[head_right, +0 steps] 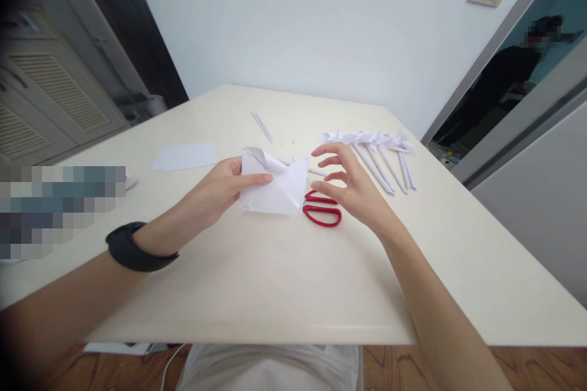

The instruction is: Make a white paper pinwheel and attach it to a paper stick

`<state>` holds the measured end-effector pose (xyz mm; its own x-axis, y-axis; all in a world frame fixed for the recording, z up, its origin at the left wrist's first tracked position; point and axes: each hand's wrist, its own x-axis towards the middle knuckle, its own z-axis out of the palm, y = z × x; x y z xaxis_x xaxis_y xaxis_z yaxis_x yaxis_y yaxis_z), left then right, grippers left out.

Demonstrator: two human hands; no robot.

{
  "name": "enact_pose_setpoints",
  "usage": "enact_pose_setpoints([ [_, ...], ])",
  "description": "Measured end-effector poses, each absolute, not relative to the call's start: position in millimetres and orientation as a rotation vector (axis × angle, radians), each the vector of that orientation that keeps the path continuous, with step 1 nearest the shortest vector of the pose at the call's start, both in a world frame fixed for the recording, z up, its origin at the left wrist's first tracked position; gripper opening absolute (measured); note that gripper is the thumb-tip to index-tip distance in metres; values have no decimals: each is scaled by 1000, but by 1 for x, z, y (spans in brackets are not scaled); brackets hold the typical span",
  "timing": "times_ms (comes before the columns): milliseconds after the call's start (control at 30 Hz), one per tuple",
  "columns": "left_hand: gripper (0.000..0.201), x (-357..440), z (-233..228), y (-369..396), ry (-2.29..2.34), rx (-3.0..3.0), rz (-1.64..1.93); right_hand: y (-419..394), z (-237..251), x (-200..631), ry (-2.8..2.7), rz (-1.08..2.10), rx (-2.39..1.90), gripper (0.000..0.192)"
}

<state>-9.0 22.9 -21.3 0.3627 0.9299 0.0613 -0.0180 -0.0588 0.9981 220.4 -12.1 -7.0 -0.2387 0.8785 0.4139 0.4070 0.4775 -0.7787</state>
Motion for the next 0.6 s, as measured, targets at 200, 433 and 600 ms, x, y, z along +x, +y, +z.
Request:
enact_pose_setpoints([
  [200,38,-9,-22,22,819,1397,957,-15,-2,221,-2025,614,-1045,6],
  [433,38,-8,-23,21,803,1389,958,-18,1,221,-2111,667,-1059,10],
  [600,35,-9,-25,23,792,1397,961,-18,1,219,-2113,662,-1044,9],
])
